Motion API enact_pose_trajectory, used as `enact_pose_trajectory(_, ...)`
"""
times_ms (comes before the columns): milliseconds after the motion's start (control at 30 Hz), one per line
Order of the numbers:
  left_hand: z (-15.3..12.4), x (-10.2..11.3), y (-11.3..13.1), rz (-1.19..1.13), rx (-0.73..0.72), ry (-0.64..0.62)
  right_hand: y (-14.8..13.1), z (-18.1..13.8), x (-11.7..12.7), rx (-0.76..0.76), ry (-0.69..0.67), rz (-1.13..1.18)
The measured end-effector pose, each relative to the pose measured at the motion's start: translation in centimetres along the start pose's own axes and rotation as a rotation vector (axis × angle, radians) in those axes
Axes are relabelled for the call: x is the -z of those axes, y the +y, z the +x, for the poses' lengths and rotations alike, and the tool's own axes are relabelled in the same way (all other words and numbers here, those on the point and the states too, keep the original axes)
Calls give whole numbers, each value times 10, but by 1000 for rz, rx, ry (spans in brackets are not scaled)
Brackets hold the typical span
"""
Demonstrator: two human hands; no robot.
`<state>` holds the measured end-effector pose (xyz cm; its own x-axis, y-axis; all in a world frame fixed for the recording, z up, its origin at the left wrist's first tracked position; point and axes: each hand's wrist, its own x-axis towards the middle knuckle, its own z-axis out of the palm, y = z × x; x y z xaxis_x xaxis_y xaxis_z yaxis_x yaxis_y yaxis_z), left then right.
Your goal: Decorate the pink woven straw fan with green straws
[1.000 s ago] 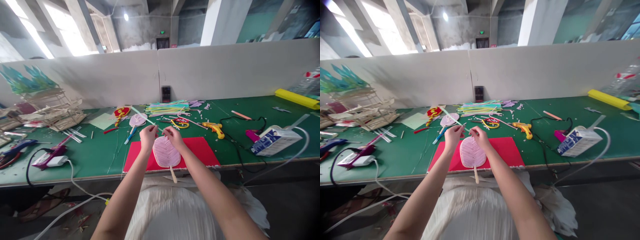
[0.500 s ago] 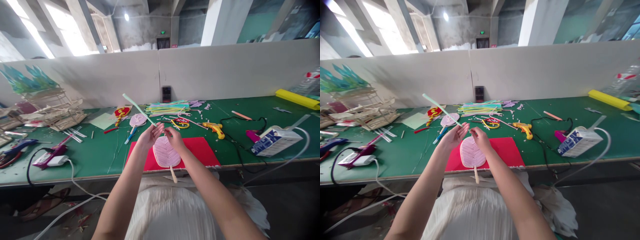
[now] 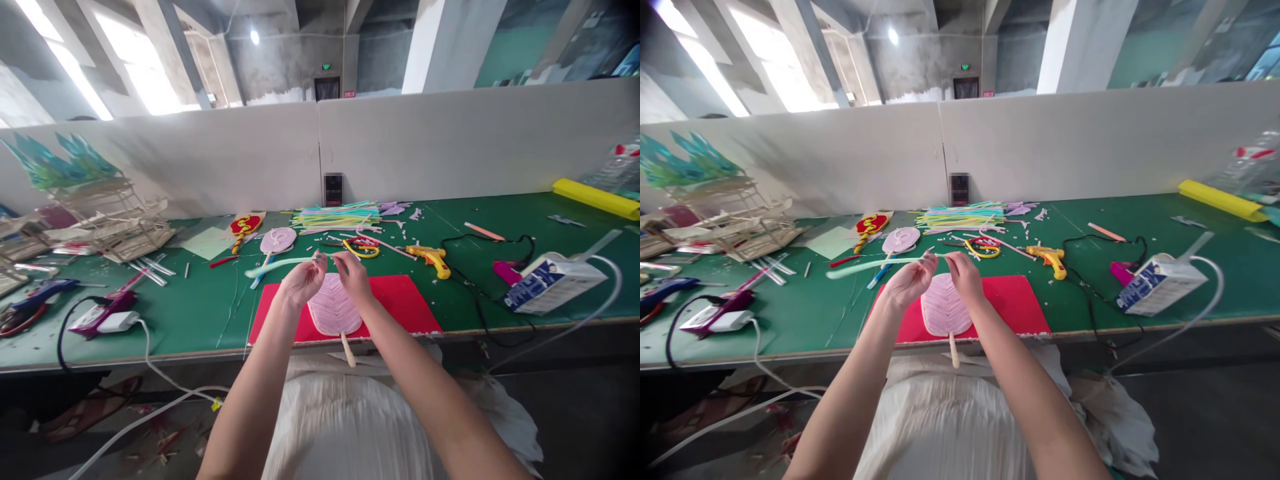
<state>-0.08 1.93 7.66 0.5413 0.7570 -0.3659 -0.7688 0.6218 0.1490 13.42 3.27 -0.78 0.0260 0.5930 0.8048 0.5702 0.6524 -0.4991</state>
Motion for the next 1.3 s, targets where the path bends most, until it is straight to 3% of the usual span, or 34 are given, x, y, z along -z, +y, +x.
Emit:
enact_pose_trajectory(200,-1,8,1,134,92,-26,1,-1,-1,-6,11,19)
enact_pose_trajectory(333,5,8,1,375,17,14,0,-2,-2,-55,-44,60)
enact_pose_trajectory(433,10,7,-7,587,-166,86,0,-2,-2,-85,-62,97)
enact_pose_trajectory(567,19,14,-18,926,-532,153,-1,0,-1,-129,-93,167)
enact_pose_trajectory(733,27,29,-18,1402,-824,242,0,2,-2,-254,-125,340)
enact_pose_trajectory(833,29,35,-18,1568,-945,271,3,3,-4,-345,-126,405)
enact_pose_trajectory(1033,31,39,-20,1575,-972,317,4,4,-5,-412,-167,465)
enact_pose_trajectory(1300,27,38,-4,1804,-902,294,1,4,-3,-410,-243,501)
